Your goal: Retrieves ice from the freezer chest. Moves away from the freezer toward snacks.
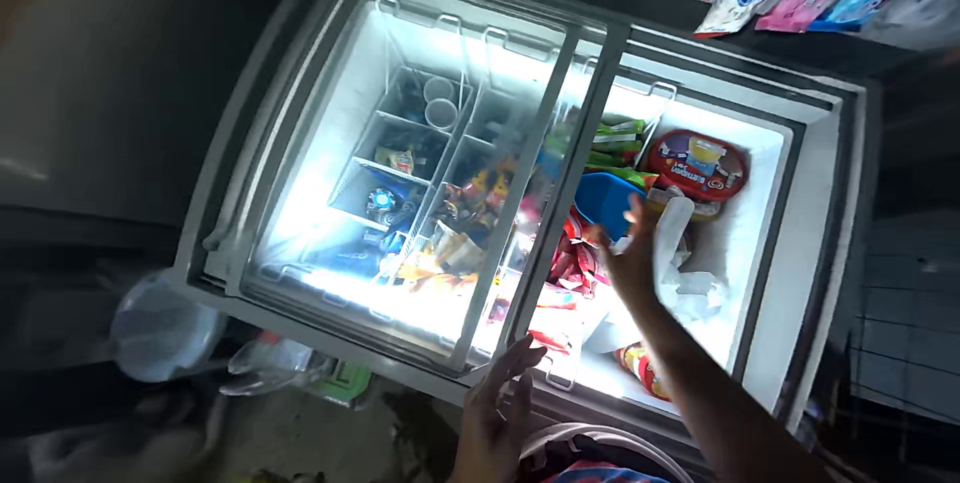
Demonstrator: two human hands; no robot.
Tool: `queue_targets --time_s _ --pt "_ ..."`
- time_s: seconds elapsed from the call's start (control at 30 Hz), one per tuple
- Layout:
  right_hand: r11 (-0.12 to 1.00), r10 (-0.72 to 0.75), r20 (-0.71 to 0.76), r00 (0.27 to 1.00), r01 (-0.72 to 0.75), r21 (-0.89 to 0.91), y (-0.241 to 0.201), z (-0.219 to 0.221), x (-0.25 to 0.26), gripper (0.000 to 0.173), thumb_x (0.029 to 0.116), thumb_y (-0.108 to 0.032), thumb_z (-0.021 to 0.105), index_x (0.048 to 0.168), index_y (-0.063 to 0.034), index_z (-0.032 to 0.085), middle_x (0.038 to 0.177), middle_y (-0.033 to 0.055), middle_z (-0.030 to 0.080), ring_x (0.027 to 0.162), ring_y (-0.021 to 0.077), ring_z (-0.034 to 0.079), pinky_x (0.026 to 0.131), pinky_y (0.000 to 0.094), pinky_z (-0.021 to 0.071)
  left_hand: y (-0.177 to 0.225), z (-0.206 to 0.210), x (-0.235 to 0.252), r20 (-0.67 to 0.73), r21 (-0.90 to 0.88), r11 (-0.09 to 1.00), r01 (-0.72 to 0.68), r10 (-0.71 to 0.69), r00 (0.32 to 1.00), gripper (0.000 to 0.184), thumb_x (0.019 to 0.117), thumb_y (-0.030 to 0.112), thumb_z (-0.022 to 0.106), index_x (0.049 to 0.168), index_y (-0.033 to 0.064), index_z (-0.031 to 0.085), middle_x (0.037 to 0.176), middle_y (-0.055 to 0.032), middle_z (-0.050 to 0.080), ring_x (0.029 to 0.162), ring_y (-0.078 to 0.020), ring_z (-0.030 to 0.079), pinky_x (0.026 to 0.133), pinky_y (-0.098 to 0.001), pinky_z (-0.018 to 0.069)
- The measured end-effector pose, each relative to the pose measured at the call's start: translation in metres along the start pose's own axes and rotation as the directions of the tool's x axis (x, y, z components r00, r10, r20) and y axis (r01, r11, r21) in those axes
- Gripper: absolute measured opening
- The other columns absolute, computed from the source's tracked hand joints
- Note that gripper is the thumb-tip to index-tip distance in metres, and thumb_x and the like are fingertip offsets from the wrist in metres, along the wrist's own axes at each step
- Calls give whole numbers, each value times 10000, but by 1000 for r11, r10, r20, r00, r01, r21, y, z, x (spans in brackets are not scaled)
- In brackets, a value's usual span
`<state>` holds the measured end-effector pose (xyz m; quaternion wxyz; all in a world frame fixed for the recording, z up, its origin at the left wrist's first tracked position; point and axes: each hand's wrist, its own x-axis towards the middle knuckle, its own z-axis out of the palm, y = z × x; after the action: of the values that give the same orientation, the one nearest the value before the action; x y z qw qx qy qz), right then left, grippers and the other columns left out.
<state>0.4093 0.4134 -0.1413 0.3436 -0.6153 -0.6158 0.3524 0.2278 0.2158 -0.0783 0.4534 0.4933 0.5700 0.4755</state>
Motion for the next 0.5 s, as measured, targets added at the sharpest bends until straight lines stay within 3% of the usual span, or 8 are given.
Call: queue_targets --time_s 0.07,0.1,0.2,0.33,0.5 --pt "992 -125 2 992 125 -24 -30 45 -19 998 833 -326 803 1590 29 258 1648 291 227 1474 459 347 1124 630 398 7 -5 -2 10 -17 1000 -26 26 1000 399 1032 83 515 1399 -73 519 1230 -112 719 1170 -168 679 1041 -328 545" --pt "979 -168 -10 986 165 -121 -38 62 -23 972 832 -350 774 1594 2 283 1669 280 183 1483 477 323 1113 647 388 12 -8 -4 11 -11 999 -43 43 999 406 1036 97 517 1413 -54 513 1238 -106 716 1172 -170 678 1042 -331 545" --pt "923 -295 -101 950 257 -285 -36 84 -24 789 851 -296 677 1535 -16 399 1647 322 192 1479 526 291 1123 677 319 24 -23 -13 -12 24 997 -79 79 997 405 1049 170 539 1434 45 526 1255 -57 716 1179 -160 679 1039 -337 553" --pt "915 -286 -143 948 226 -333 -29 68 -28 853 825 -337 738 1544 -42 387 1663 319 137 1529 510 187 1186 698 183 25 -51 -36 -64 36 997 -72 74 995 410 1052 204 545 1459 154 523 1268 10 711 1175 -155 681 1029 -339 559" --pt "902 -201 -281 938 65 -426 8 9 -43 854 814 -498 713 1481 -16 484 1625 327 262 1490 538 272 1175 731 192 32 -79 -53 -74 10 999 -33 33 997 406 1047 101 523 1442 22 477 1260 30 706 1160 -114 676 1025 -342 555"
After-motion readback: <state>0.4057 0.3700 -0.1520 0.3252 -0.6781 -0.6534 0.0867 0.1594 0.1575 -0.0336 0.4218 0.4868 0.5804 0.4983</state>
